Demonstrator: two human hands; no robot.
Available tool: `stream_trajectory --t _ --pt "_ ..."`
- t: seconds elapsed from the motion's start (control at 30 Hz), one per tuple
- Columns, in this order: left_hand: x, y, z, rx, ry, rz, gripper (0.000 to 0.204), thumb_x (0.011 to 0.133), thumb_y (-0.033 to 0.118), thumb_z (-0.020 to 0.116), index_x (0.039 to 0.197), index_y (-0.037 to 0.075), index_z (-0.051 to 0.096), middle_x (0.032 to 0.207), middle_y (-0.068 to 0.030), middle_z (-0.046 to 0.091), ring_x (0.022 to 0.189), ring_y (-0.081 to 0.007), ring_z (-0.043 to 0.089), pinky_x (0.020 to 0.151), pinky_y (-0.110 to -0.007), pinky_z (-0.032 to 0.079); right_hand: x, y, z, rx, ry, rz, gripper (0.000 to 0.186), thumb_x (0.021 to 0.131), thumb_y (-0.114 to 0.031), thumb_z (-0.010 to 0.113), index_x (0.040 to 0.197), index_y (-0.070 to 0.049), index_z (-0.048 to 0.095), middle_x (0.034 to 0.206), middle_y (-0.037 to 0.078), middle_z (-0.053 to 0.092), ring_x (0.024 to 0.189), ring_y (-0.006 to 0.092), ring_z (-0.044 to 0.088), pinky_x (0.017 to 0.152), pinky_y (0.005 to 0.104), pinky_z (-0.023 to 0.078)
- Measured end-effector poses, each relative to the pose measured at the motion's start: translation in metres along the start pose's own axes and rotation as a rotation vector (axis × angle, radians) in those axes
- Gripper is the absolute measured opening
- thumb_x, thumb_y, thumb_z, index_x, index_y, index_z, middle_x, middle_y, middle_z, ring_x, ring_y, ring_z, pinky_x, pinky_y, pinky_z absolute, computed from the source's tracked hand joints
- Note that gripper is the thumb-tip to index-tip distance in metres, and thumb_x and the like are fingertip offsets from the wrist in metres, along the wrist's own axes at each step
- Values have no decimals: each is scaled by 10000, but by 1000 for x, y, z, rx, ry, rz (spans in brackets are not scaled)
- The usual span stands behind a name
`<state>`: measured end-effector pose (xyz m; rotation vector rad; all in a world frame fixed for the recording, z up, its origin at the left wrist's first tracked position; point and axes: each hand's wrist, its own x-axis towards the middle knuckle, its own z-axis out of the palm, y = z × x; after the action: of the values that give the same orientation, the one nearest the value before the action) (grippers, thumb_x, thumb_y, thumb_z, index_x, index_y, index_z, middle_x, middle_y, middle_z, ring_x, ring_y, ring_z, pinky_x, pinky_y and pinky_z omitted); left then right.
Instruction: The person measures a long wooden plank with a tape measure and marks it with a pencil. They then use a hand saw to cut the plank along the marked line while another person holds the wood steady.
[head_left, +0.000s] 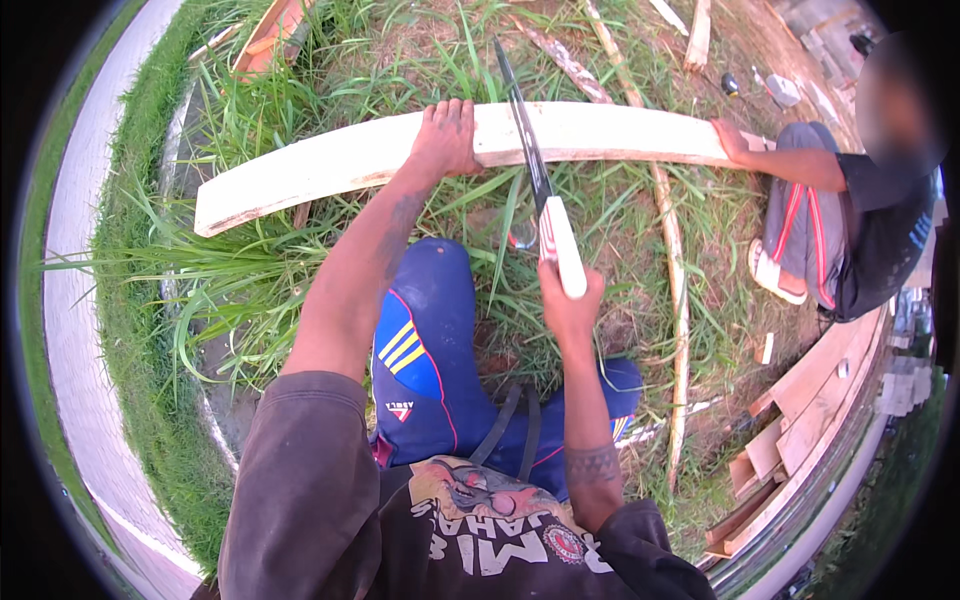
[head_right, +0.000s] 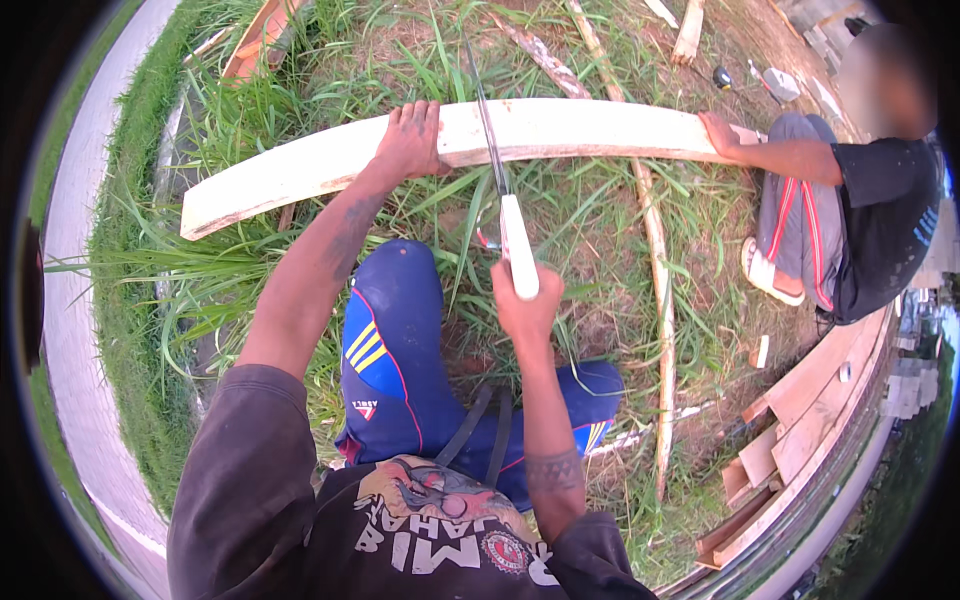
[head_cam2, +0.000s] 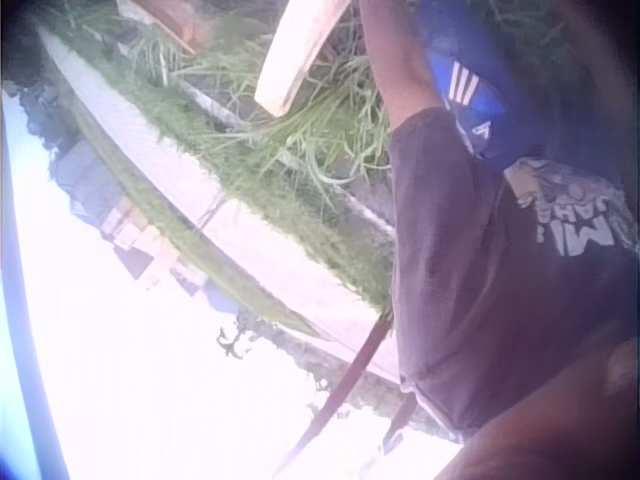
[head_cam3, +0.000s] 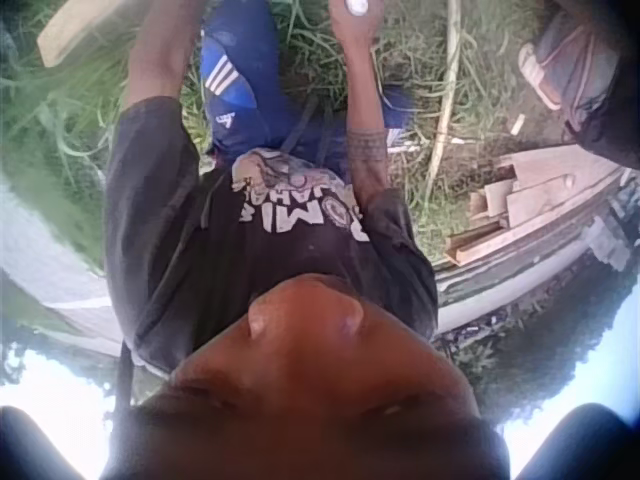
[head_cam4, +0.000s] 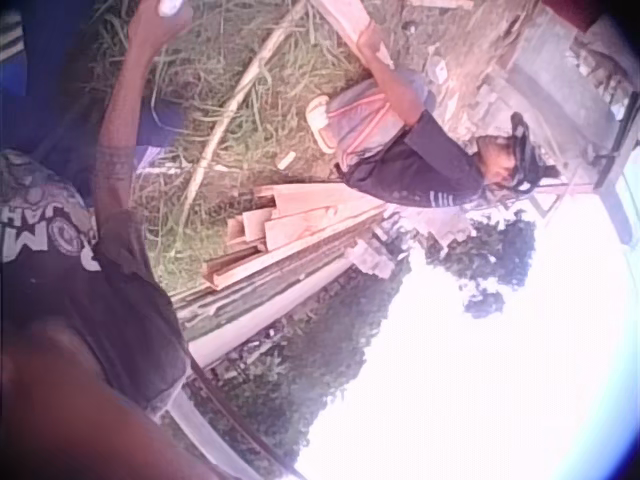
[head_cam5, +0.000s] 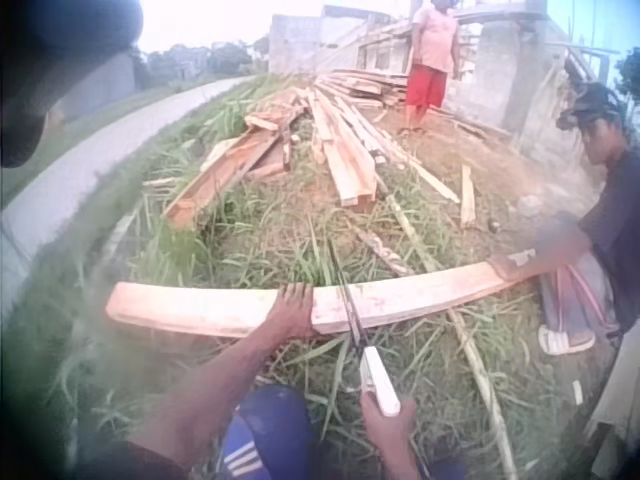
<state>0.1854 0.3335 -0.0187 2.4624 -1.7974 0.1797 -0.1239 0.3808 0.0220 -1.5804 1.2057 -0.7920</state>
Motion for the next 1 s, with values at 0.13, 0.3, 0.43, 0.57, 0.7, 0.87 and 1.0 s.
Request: stream_trajectory --t 0.13,0.3,0.43,0.57,0.7,0.87,1.0 --pt "-11 -4 3 22 -70 -38 1203 623 574 885 1501 -76 380 1408 -218 533 1342 -373 504 1157 -509 373 -116 -13 -49 15 -18 69 101 867 1 706 812 85 707 624 -5 609 605 23 548 549 234 435" --pt "-6 1 19 13 69 -20 1157 625 540 897 1475 -70 403 1374 -207 548 1310 -365 522 1144 -487 386 -13 -17 1 101 19 29 160 865 -67 696 790 74 700 617 8 624 584 49 545 538 274 419" --pt "4 9 -6 -15 -16 14 1149 630 507 905 1485 -65 396 1378 -207 546 1315 -368 520 1145 -476 388 60 -29 17 28 -6 -43 227 851 -136 704 740 61 685 595 41 638 554 73 551 526 320 426" --pt "-6 -9 8 2 -7 -28 1192 633 575 890 1498 -65 378 1400 -222 529 1338 -376 506 1148 -512 386 -28 3 -2 118 -20 59 172 864 -76 725 782 73 704 643 5 645 602 60 572 552 283 436" --pt "-9 -9 7 4 -47 -22 1187 636 570 876 1503 -68 377 1417 -224 522 1354 -375 498 1164 -518 378 -118 -17 -54 167 44 108 150 895 -11 689 771 73 681 639 -24 617 611 42 560 542 261 416" --pt "24 -7 4 40 56 -19 1161 630 562 872 1483 -66 396 1395 -214 535 1331 -370 508 1154 -497 380 -40 -7 -33 84 -14 17 190 884 -99 723 774 54 703 617 -29 596 553 43 528 497 271 372" --pt "5 -6 9 -12 -28 -39 1165 626 534 903 1493 -40 378 1416 -228 504 1352 -389 476 1147 -517 378 -17 -16 -58 125 26 120 236 859 -150 714 765 67 714 607 5 628 561 65 551 524 293 412"
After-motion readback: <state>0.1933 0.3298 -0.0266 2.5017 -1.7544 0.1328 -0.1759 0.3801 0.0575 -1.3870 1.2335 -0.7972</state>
